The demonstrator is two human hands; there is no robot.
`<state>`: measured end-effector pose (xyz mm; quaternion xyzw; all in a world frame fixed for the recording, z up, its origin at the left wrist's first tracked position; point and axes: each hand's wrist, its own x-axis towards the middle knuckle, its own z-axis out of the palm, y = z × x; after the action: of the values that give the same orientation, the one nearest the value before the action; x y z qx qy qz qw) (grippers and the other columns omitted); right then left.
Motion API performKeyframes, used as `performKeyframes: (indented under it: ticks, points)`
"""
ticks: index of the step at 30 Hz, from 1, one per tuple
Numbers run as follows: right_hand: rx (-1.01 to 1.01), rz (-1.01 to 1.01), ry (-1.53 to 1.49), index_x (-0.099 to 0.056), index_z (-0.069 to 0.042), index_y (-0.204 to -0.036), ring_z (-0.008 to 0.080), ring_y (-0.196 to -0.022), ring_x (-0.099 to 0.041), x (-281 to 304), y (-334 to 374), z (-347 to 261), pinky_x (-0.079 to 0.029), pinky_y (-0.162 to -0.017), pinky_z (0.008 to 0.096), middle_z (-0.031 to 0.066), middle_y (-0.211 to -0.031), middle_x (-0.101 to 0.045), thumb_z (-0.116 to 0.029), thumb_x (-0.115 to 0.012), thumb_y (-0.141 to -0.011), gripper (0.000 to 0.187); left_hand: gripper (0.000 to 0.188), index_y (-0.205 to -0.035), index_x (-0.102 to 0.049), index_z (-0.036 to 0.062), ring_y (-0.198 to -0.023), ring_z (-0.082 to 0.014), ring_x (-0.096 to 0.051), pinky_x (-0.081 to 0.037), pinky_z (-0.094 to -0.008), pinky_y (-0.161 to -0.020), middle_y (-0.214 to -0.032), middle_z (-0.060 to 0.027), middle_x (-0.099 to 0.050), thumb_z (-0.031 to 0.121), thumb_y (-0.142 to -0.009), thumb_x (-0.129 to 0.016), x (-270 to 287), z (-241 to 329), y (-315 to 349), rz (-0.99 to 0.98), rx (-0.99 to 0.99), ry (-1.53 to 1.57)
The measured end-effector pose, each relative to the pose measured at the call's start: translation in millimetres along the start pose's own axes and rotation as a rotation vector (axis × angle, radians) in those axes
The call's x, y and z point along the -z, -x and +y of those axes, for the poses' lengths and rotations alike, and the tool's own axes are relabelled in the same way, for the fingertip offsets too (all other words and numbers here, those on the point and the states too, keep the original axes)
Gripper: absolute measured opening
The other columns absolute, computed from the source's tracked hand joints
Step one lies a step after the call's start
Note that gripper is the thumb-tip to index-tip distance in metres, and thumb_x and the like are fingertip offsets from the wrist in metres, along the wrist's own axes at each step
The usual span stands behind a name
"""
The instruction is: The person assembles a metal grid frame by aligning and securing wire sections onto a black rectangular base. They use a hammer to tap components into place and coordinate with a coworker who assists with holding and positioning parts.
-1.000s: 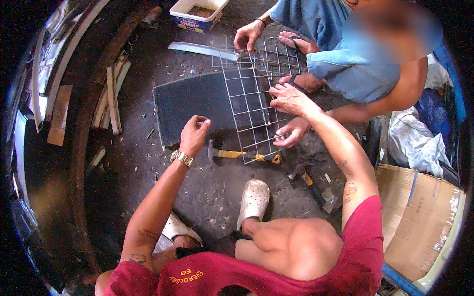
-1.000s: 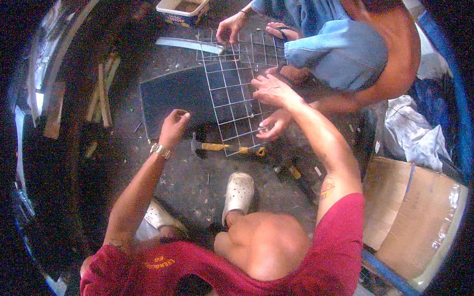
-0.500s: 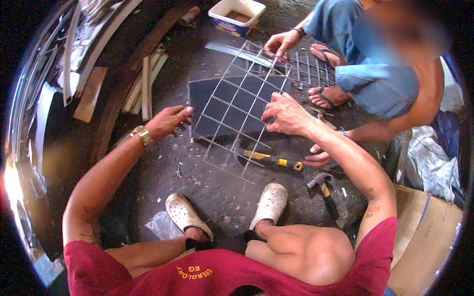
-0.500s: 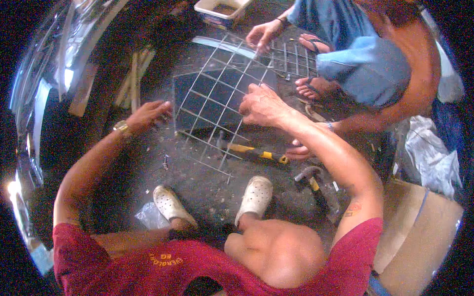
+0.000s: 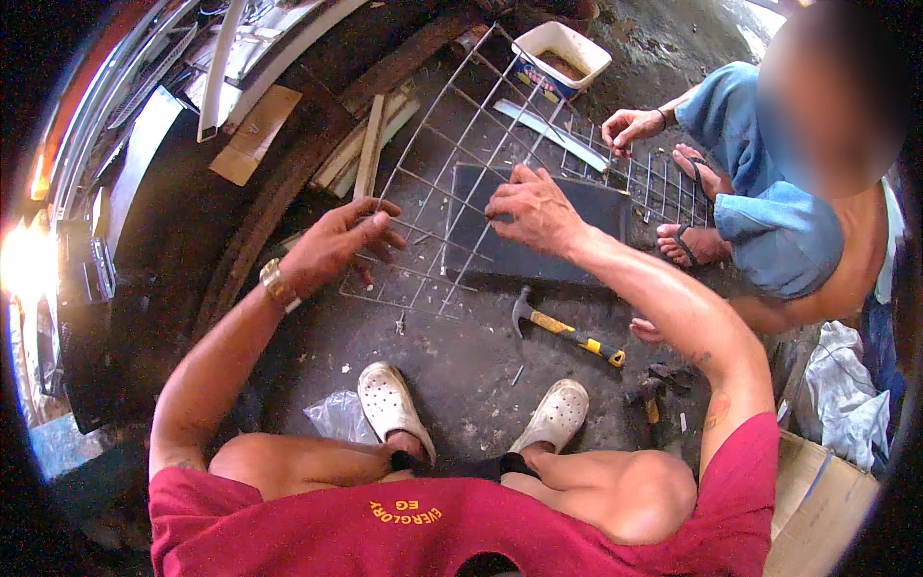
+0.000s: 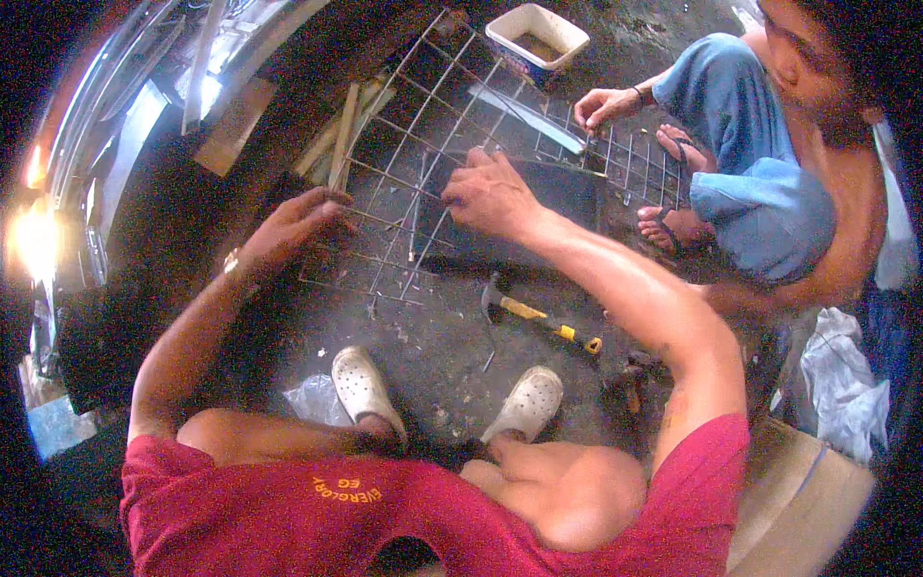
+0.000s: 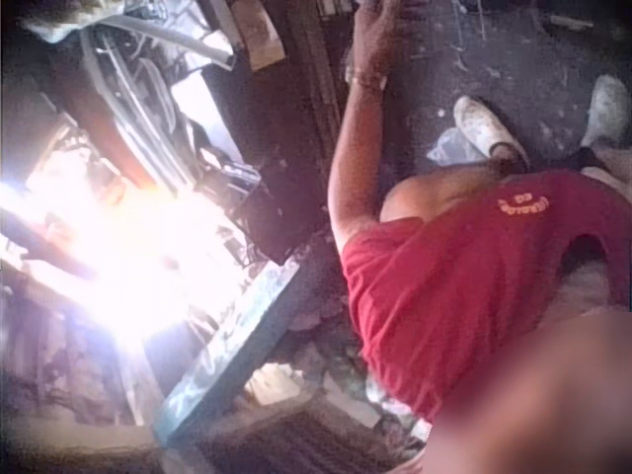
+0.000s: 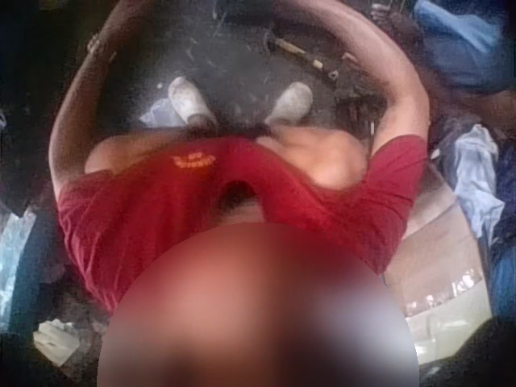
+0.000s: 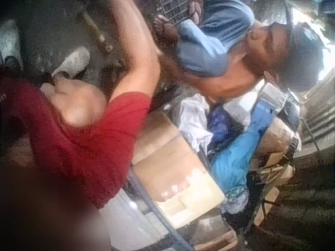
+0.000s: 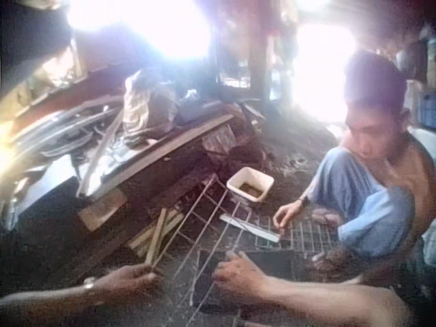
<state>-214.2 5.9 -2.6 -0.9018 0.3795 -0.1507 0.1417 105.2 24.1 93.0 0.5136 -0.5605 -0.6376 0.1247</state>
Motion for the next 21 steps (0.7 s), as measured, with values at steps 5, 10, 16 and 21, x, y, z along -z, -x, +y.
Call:
performKeyframes:
  ticks: [5, 10, 16, 21]
  points:
    - [0.114, 0.063, 0.155, -0.072, -0.019, -0.098, 0.0236, -0.101, -0.052, -6, -77, 33, -0.042, -0.087, 0.0393, -0.0035, -0.1, -0.066, -0.032, -0.069, -0.08, 0.022, 0.03, -0.118, -0.06, 0.0022, -0.068, -0.0106, -0.06, -0.049, -0.0276, -0.06, -0.075, -0.0036, -0.064, 0.026, -0.1, -0.052, -10, 23, -3, 0.268, -0.173, -0.208]
    - [0.154, 0.038, 0.155, -0.072, -0.022, -0.102, 0.0242, -0.11, -0.053, -47, -134, 64, -0.043, -0.092, 0.0419, -0.006, -0.109, -0.067, -0.034, -0.067, -0.081, 0.024, 0.03, -0.114, -0.063, 0.0007, -0.061, -0.0119, -0.061, -0.047, -0.0299, -0.058, -0.066, -0.0066, -0.063, 0.025, -0.099, -0.054, -17, 17, -42, 0.444, -0.171, -0.364]
    - [0.158, -0.139, 0.135, -0.072, -0.025, -0.107, 0.0255, -0.111, -0.052, -103, -158, 99, -0.044, -0.09, 0.0414, -0.009, -0.115, -0.067, -0.035, -0.069, -0.08, 0.029, 0.03, -0.113, -0.063, -0.001, -0.06, -0.0106, -0.062, -0.048, -0.0284, -0.057, -0.065, -0.0063, -0.064, 0.024, -0.099, -0.054, -9, -10, -84, 0.473, -0.102, -0.247]
    - [0.184, -0.211, 0.14, -0.074, -0.024, -0.104, 0.0249, -0.111, -0.052, -116, -149, 111, -0.046, -0.086, 0.0409, -0.0049, -0.104, -0.07, -0.031, -0.074, -0.075, 0.029, 0.03, -0.115, -0.061, -0.002, -0.061, -0.009, -0.06, -0.052, -0.0259, -0.064, -0.066, -0.0028, -0.061, 0.023, -0.101, -0.052, -9, -23, -95, 0.396, -0.054, -0.108]
